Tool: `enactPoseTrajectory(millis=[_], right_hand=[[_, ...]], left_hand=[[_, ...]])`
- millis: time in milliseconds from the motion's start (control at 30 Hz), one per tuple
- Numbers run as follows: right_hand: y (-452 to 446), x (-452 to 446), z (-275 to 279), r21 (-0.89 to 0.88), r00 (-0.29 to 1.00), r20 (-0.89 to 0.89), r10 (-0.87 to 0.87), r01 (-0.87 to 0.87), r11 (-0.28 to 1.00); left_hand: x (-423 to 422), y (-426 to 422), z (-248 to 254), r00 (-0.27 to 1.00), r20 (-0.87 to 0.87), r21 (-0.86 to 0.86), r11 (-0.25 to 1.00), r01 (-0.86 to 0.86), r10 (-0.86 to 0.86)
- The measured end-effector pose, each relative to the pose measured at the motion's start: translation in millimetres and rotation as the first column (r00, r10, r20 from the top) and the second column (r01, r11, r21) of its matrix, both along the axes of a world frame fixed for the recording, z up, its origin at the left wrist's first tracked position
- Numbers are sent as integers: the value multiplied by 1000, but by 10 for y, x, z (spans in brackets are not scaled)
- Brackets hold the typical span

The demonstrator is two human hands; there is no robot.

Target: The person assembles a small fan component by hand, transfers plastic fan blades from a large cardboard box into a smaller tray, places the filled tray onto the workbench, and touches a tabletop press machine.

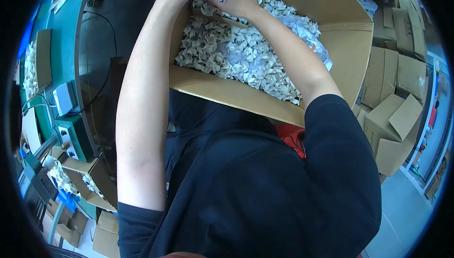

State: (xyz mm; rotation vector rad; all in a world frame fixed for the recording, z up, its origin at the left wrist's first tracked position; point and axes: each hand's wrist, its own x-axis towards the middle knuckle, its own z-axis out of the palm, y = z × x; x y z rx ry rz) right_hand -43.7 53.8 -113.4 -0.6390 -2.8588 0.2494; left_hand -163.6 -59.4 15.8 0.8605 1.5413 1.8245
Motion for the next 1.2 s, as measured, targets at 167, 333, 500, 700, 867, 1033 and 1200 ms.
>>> enactPoseTrajectory(millis=[167, 333, 500, 700, 867, 1033, 1200], right_hand=[[-6, 126, 266, -79, 959, -249, 134, -158, 984], [664, 39, -205, -308, 913, -402, -65, -68, 949], [1031, -233, -419, -102, 763, -584, 276, -406, 908], [902, -543, -322, -132, 958, -121, 261, -276, 952], [792, -342, -164, -235, 957, -31, 289, -288, 928], [805, -147, -159, -470, 977, -176, 122, -193, 862], [1095, 60, -53, -623, 903, -398, -164, -135, 770]], left_hand=[[23, -135, 9, 975, 103, 109, 977, 185, -196], [-100, 26, -647, 692, -535, -704, 708, -49, -485], [5, -75, -403, 401, -310, -927, 368, 74, -862], [-28, -45, -731, 596, -135, -950, 274, 149, -792], [-11, -77, -768, 656, -112, -945, 284, 162, -747], [-29, -78, -829, 688, -77, -936, 290, 199, -722], [-53, -57, -852, 722, -77, -927, 316, 202, -687]])
